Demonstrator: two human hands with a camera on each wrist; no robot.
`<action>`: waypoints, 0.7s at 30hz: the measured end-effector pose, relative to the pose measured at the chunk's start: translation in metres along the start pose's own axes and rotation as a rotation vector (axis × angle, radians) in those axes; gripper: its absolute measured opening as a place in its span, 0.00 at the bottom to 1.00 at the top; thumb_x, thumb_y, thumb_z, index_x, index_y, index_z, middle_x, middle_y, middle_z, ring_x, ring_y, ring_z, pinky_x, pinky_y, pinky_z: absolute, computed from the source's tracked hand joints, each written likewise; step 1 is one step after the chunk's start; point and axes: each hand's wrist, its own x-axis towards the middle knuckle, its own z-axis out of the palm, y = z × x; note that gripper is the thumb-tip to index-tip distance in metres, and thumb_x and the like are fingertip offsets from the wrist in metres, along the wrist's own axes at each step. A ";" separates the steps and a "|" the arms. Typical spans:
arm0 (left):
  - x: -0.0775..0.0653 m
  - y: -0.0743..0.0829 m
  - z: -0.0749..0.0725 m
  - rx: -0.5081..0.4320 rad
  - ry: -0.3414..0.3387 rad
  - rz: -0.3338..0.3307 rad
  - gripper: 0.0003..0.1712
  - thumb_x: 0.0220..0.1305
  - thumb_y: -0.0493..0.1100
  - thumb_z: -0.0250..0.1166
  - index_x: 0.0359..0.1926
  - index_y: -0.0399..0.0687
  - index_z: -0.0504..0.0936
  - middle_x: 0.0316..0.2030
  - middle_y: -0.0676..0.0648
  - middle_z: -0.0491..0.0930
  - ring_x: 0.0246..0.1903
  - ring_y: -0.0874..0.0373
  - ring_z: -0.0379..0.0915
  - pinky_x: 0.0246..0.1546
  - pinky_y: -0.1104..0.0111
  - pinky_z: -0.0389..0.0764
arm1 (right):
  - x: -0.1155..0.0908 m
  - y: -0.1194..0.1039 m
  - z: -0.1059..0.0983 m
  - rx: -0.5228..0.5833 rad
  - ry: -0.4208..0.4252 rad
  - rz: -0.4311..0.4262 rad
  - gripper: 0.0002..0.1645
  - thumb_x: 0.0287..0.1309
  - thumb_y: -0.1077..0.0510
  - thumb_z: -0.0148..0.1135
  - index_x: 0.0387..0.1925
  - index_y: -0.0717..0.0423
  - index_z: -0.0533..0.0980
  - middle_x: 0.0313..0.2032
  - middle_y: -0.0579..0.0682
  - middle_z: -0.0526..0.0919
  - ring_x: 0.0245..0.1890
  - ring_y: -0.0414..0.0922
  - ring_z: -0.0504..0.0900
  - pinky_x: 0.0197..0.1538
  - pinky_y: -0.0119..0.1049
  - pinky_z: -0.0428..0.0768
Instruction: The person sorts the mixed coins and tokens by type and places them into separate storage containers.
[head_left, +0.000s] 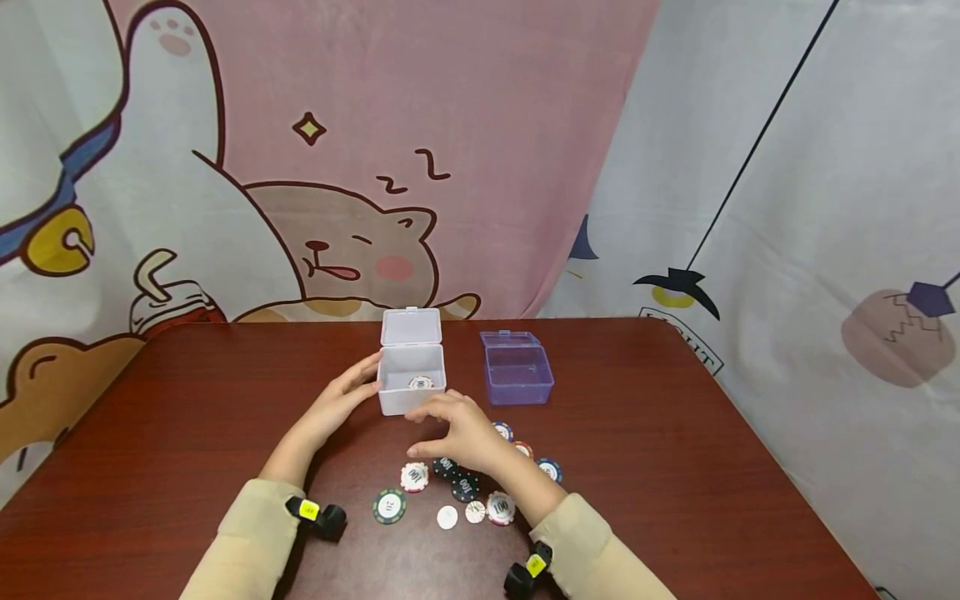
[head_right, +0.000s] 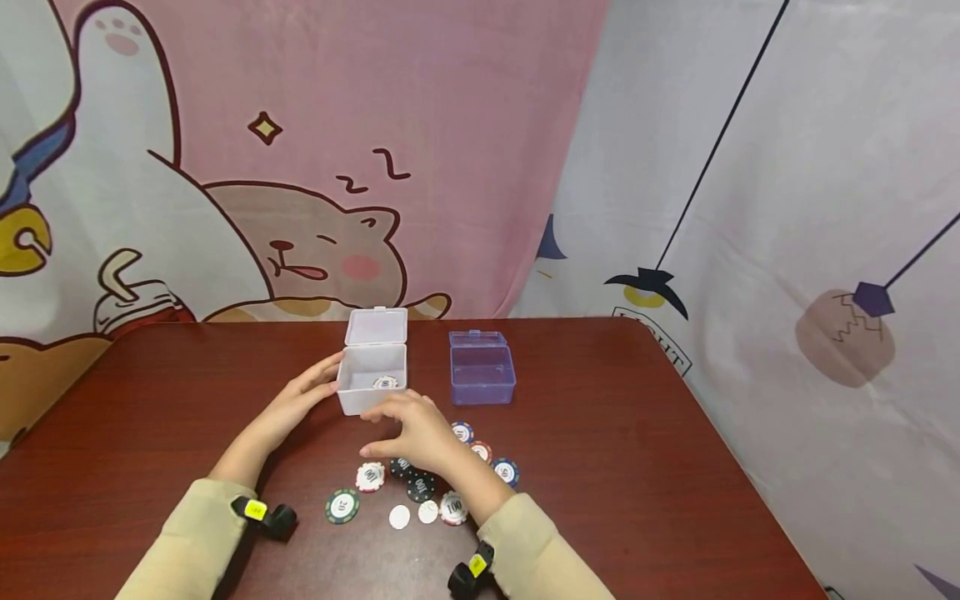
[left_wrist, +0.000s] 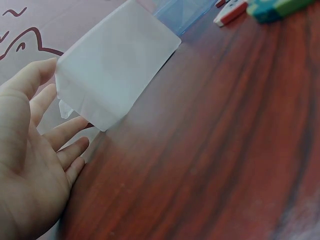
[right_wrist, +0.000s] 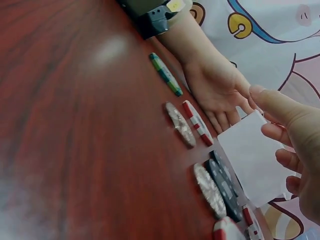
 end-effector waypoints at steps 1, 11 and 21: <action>0.000 0.000 0.000 0.001 0.000 0.000 0.32 0.70 0.42 0.56 0.72 0.47 0.58 0.67 0.36 0.61 0.67 0.41 0.53 0.63 0.42 0.51 | -0.001 0.000 0.001 -0.006 -0.011 0.000 0.27 0.43 0.49 0.77 0.47 0.52 0.83 0.41 0.41 0.82 0.44 0.42 0.74 0.48 0.35 0.70; 0.000 0.000 0.000 0.005 0.002 -0.002 0.33 0.71 0.42 0.55 0.73 0.46 0.57 0.67 0.35 0.61 0.67 0.41 0.52 0.62 0.42 0.51 | -0.013 0.000 0.010 0.018 -0.143 -0.040 0.26 0.44 0.49 0.77 0.48 0.49 0.82 0.43 0.35 0.80 0.45 0.33 0.73 0.51 0.34 0.67; 0.000 0.003 0.001 0.003 0.002 -0.026 0.32 0.71 0.39 0.54 0.73 0.45 0.57 0.67 0.34 0.60 0.67 0.40 0.52 0.62 0.42 0.51 | -0.016 0.004 0.015 0.010 -0.206 -0.062 0.27 0.43 0.47 0.77 0.48 0.47 0.82 0.44 0.34 0.79 0.47 0.30 0.72 0.55 0.36 0.65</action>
